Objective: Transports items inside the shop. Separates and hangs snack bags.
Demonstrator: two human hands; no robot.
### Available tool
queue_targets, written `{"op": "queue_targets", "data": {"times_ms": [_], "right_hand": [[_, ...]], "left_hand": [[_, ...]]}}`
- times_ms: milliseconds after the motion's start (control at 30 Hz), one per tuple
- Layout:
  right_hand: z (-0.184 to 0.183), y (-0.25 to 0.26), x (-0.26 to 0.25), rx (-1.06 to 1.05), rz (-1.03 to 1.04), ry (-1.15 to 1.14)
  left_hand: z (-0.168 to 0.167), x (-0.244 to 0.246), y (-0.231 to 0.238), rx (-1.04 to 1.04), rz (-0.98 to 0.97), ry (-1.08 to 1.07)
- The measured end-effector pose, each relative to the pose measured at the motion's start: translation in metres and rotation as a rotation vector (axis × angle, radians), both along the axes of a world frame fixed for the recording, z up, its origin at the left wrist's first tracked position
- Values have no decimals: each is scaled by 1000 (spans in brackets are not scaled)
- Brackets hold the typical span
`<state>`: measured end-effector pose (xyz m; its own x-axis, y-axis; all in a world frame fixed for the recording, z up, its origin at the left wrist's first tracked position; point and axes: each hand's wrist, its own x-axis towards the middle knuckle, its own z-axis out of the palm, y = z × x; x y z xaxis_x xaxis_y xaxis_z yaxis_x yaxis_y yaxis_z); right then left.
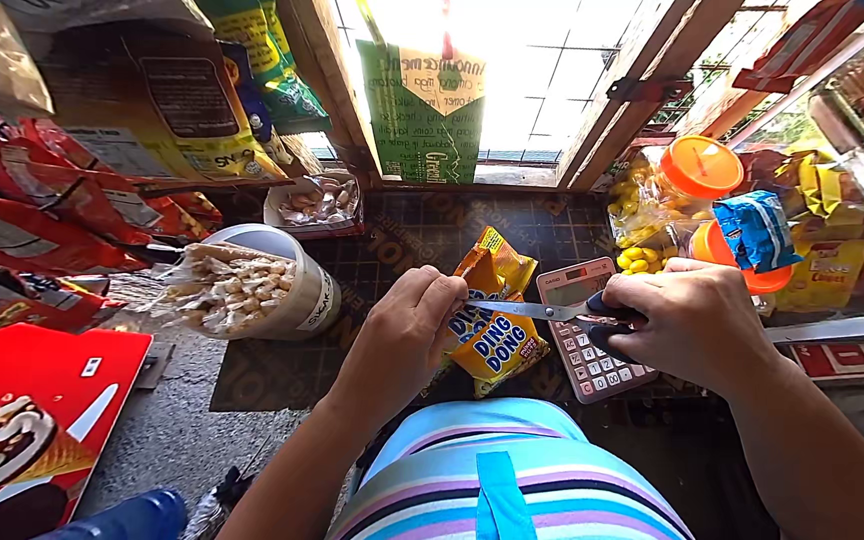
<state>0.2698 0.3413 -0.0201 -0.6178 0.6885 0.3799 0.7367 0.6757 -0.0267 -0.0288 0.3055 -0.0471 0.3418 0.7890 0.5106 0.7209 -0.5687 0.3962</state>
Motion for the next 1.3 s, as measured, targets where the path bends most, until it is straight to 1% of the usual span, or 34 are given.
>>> {"op": "queue_targets", "data": {"times_ms": [233, 767, 933, 1300], "right_hand": [[0, 0, -1, 3, 18, -6], [0, -8, 0, 50, 57, -51], [1, -6, 1, 5, 18, -31], [-1, -2, 2, -67, 71, 33]], "left_hand": [[0, -2, 0, 1, -22, 23], [2, -2, -2, -10, -34, -5], [5, -1, -2, 8, -23, -18], [6, -2, -2, 31, -37, -46]]}}
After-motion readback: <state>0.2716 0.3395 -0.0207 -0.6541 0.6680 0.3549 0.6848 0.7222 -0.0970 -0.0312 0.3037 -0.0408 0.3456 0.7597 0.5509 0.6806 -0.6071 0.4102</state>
